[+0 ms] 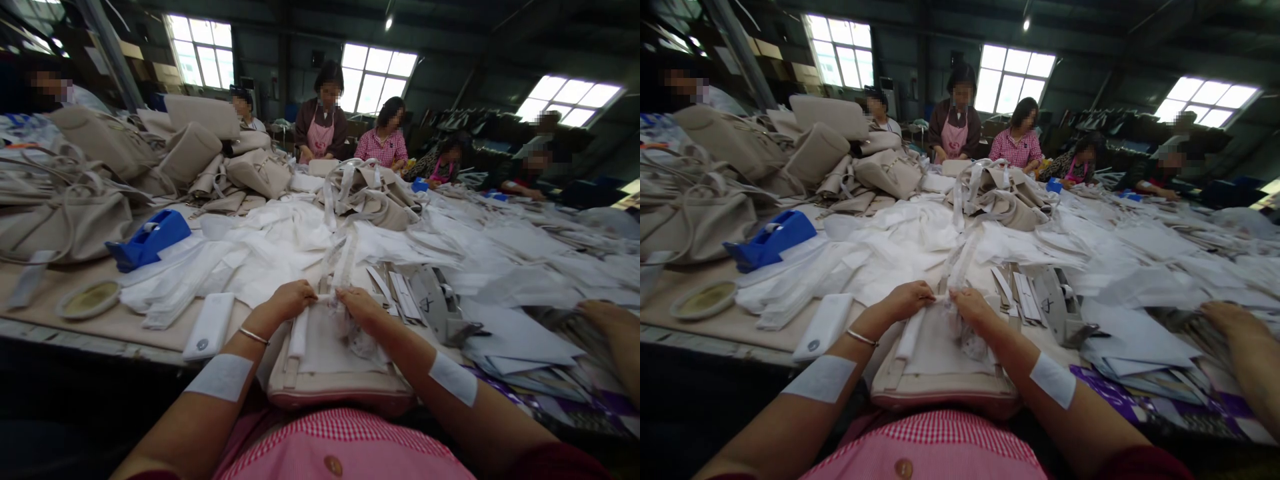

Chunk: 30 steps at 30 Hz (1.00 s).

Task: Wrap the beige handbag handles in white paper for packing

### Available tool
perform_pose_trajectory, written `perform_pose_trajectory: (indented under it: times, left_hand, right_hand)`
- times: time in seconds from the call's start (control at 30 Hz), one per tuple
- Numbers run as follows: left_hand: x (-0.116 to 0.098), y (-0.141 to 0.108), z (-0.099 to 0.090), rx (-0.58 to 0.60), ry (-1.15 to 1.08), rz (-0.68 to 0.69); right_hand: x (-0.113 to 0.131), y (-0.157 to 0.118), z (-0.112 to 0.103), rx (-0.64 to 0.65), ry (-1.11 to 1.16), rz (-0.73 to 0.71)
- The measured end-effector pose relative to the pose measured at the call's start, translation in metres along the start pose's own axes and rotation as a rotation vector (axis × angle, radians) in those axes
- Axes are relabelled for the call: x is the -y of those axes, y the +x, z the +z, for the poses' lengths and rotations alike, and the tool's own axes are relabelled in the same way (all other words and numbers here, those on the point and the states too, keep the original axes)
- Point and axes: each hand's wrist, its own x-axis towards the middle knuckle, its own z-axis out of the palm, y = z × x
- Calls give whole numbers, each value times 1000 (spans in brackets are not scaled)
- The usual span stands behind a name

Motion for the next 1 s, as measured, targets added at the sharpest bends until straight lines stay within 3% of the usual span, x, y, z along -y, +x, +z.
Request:
perform_pose_trajectory:
  times: [0.17,0.27,0.33,0.47,0.6,0.67,0.73,0.8,0.83,0.93,1.0]
  left_hand:
    - [-9,0,-13,-163,-31,-34]
    - [-32,-5,-32,-398,-104,-62]
    - [-51,-9,-44,-468,-271,-72]
    - [-77,-16,-50,-269,-607,-60]
    - [-83,-16,-44,-135,-805,-87]
    - [-83,-15,-43,-148,-899,-110]
    - [-82,-15,-45,-256,-953,-149]
    - [-82,-16,-47,-421,-975,-191]
    - [-83,-16,-48,-504,-976,-198]
    - [-89,-18,-45,-636,-962,-106]
    - [-96,-20,-42,-623,-965,-15]
  right_hand:
    - [20,5,-13,-5,469,80]
    - [35,9,-22,-33,522,2]
    - [45,10,-25,-46,539,-47]
    - [64,9,-22,-31,568,-124]
    - [75,7,-17,-7,547,-166]
    - [76,4,-19,4,447,-198]
    - [75,-3,-22,-63,328,-222]
    - [72,-14,-22,-112,296,-139]
    - [71,-19,-21,-70,333,-35]
    - [66,-32,-11,263,604,348]
    - [63,-35,-3,366,819,444]
